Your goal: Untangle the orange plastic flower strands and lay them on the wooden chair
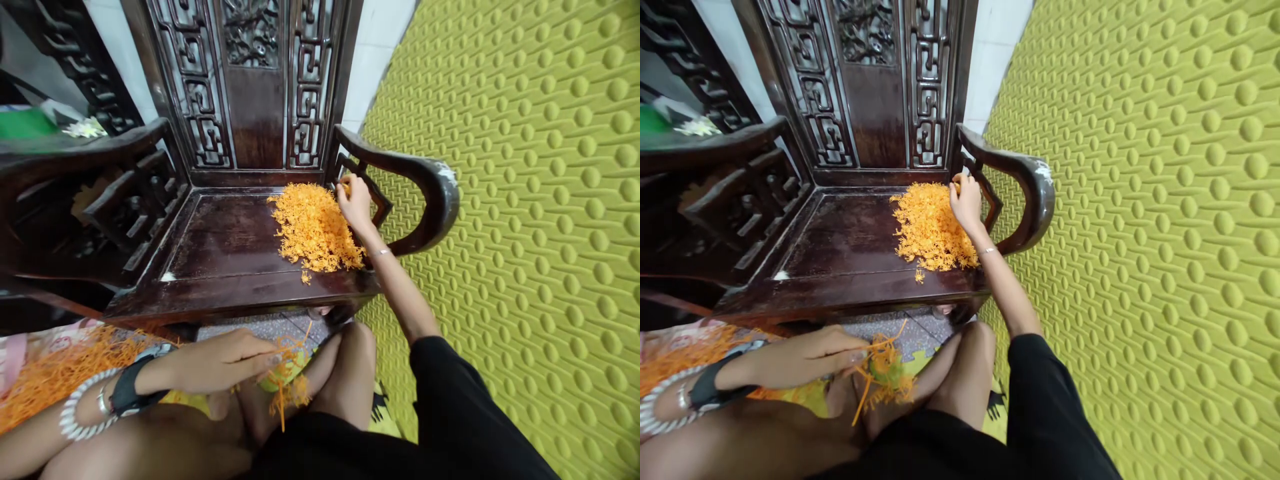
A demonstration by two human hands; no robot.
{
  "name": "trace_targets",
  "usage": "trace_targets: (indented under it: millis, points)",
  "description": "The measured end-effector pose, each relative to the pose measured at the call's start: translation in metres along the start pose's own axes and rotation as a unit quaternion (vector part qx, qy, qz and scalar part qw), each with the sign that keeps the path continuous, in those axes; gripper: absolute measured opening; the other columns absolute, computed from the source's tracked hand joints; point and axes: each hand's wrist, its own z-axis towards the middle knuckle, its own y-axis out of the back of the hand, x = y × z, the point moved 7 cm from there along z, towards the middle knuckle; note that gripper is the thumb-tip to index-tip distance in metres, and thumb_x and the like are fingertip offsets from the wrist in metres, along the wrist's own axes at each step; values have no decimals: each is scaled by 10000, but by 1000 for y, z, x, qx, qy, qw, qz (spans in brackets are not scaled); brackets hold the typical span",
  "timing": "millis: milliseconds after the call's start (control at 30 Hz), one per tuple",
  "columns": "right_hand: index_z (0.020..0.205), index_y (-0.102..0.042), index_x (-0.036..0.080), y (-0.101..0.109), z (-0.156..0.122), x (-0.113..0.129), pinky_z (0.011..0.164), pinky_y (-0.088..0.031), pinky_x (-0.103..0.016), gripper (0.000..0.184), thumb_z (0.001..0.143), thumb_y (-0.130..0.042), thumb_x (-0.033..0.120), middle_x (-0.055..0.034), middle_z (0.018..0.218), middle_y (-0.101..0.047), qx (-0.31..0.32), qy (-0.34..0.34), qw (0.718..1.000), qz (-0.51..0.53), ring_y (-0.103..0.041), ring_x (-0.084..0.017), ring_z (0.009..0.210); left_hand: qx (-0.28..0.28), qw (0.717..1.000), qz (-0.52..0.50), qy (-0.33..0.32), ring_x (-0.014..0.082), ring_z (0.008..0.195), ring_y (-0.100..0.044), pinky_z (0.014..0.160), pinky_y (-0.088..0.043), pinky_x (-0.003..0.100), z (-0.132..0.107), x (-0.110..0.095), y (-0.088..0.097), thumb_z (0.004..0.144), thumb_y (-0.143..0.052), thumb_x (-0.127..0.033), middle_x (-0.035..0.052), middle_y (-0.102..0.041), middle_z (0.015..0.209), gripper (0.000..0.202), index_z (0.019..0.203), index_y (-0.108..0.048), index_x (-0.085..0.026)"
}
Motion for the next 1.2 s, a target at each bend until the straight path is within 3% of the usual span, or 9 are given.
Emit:
trace_targets:
  millis: [100, 233, 467, 633, 767, 900, 1033, 1100, 1200]
  points:
    - [1085, -617, 97, -61, 12, -27, 967, -372, -504, 340, 876, -466, 318, -211, 1177, -552, 67, -44, 996, -41, -461, -331, 1145, 5, 999, 47, 3, 123, 676, -444, 652, -327, 235, 2, -5, 2, 983, -318, -415, -5, -510, 687, 406, 732, -516, -165]
    - [1054, -649, 61, -85, 9, -42, 954, -422, -496, 416, 887, -451, 387, -226, 1139, -608, 105, -44, 993, -2, -533, -327, 1115, -79, 994, -73, 24, 106, 616, -396, 615, -325, 228, 5, 3, 17, 975, -290, -471, -19, -459, 654, 459, 725, -508, -153]
    - [1232, -581, 156, -16, -18, 14, 1087, -345, -397, 475, 960, -308, 434, -116, 1330, -539, 10, 72, 990, 124, -469, -194, 1267, -95, 958, -270, -28, 72, 518, -260, 487, -223, 201, 21, 6, 22, 941, -431, -440, -64, -360, 612, 311, 808, -467, -161]
    - [957, -720, 222, 30, -96, 79, 952, -468, -393, 373, 942, -416, 438, -50, 994, -707, 172, 122, 932, 294, -641, -190, 999, -127, 930, -340, -57, 57, 496, -257, 456, -215, 194, 24, -3, 32, 934, -467, -346, -45, -429, 666, 206, 938, -531, -150]
    - [1253, -556, 239, 27, -164, 103, 903, -499, -362, 464, 869, -539, 500, -84, 1184, -632, 441, 37, 774, 454, -605, -198, 1071, -126, 941, -309, -54, 46, 500, -314, 460, -239, 191, 24, -1, 36, 935, -477, -323, -15, -526, 735, 212, 984, -579, -144]
    - [1283, -492, 242, 21, -193, 114, 857, -503, -291, 548, 788, -689, 370, -76, 1190, -601, 516, -17, 653, 554, -592, -155, 1029, -100, 963, -247, -48, 52, 504, -366, 462, -265, 179, 28, 1, 32, 937, -477, -344, -18, -550, 675, 243, 973, -600, -138]
    - [1138, -583, 164, 15, -207, 121, 628, -462, -194, 333, 831, -649, 273, -13, 850, -648, 578, -47, 632, 513, -553, -59, 657, -81, 975, -206, -27, 49, 446, -351, 442, -263, 168, 31, 3, 26, 931, -481, -402, -57, -477, 543, 284, 899, -588, -141]
    - [918, -652, 121, 18, -208, 122, 529, -388, -173, 201, 867, -602, 309, 17, 672, -598, 588, -35, 651, 478, -460, -34, 530, -108, 980, -166, -8, 44, 437, -327, 432, -242, 167, 29, 5, 30, 914, -500, -433, -63, -425, 517, 347, 747, -558, -135]
    - [615, -612, 108, 23, -204, 110, 466, -317, -184, 391, 880, -568, 391, 16, 531, -533, 580, -42, 697, 421, -410, -34, 469, -166, 977, -136, 7, 39, 438, -271, 436, -221, 174, 25, 9, 42, 914, -473, -467, -59, -374, 502, 473, 585, -490, -128]
